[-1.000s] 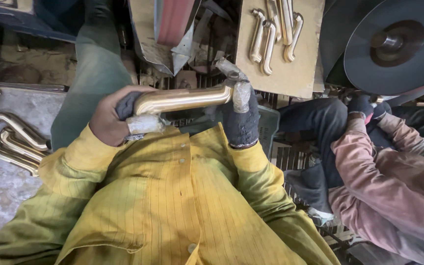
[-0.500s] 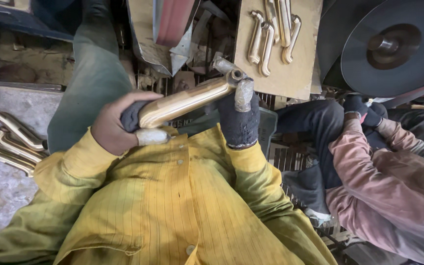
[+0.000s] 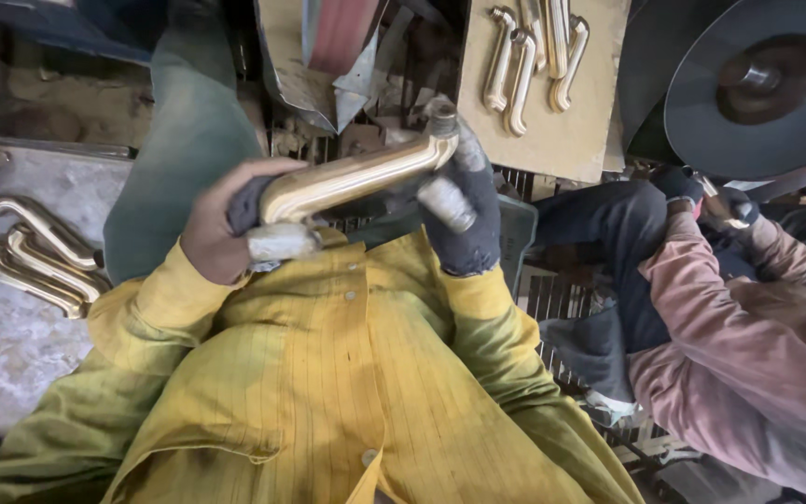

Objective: The person repeatedly picks up curved metal pipes and presses them against a rotating belt sander to smooth the surfaces. Finished pieces are placed on a nearby tray while new pieces are selected from a pile.

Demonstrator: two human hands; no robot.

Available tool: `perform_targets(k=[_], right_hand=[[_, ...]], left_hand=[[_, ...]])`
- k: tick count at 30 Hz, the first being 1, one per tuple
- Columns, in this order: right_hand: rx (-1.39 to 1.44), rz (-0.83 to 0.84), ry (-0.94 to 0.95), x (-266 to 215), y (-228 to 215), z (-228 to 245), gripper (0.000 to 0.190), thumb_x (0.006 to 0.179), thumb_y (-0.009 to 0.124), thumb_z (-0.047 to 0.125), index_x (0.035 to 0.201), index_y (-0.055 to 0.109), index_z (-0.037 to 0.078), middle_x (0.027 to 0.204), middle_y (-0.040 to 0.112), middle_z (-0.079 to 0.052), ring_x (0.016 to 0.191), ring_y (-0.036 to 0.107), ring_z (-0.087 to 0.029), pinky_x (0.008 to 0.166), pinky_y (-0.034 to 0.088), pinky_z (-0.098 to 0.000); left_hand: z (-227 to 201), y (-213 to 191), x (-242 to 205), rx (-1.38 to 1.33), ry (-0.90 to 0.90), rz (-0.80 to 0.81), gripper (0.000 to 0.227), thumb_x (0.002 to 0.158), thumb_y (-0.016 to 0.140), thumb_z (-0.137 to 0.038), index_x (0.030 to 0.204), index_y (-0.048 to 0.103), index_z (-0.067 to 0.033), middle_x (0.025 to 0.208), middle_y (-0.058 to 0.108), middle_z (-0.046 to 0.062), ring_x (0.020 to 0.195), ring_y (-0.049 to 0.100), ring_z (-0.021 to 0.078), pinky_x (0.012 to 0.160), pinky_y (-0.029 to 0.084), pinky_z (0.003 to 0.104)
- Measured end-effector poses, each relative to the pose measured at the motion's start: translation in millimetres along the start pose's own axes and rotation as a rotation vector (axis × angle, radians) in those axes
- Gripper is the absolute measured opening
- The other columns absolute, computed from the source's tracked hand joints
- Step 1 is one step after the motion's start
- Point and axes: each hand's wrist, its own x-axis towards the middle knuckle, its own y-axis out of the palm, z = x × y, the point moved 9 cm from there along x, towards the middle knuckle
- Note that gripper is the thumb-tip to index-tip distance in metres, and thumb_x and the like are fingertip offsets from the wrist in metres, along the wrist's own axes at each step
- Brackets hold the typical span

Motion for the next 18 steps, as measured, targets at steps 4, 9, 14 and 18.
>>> perform_targets(k=[4, 9, 14, 18], right_hand=[[-0.088, 0.027, 0.013, -8, 11, 8, 0.096, 0.090, 0.081, 0.013, 0.166, 0.023, 0.010, 0.138, 0.061, -0.018, 0.110, 0.068, -0.026, 0.094, 0.058, -0.0392], [-0.213, 0.041, -0.096, -7, 2, 11, 0.093, 0.089, 0.085, 0.011, 0.166, 0.032, 0.006, 0.157, 0.045, -0.008, 0.135, 0.054, -0.022, 0.119, 0.047, -0.0380], [-0.340, 0.068, -0.115, -8, -5, 5, 0.094, 0.084, 0.089, 0.014, 0.163, 0.039, 0.005, 0.158, 0.045, -0.010, 0.144, 0.048, -0.023, 0.123, 0.044, -0.0404], [-0.510, 0.119, -0.235, -11, 0, 13, 0.082, 0.089, 0.085, 0.017, 0.159, 0.043, 0.006, 0.164, 0.044, -0.008, 0.148, 0.043, -0.021, 0.131, 0.038, -0.0371]], left_hand=[[13, -11, 0, -0.169, 0.013, 0.005, 0.076, 0.086, 0.086, -0.027, 0.146, 0.053, 0.0061, 0.123, 0.068, 0.015, 0.105, 0.069, 0.0179, 0.091, 0.056, 0.029], [27, -15, 2, -0.400, 0.031, 0.087, 0.085, 0.087, 0.085, -0.040, 0.146, 0.051, 0.0099, 0.123, 0.068, 0.018, 0.100, 0.072, 0.0204, 0.084, 0.061, 0.032], [28, -20, -2, -0.348, 0.026, 0.120, 0.082, 0.089, 0.084, -0.040, 0.146, 0.051, 0.0093, 0.124, 0.068, 0.019, 0.102, 0.072, 0.0211, 0.088, 0.061, 0.032], [26, -20, -11, -0.225, -0.004, 0.077, 0.075, 0.092, 0.082, -0.031, 0.147, 0.050, 0.0080, 0.123, 0.068, 0.017, 0.106, 0.070, 0.0193, 0.093, 0.059, 0.030]])
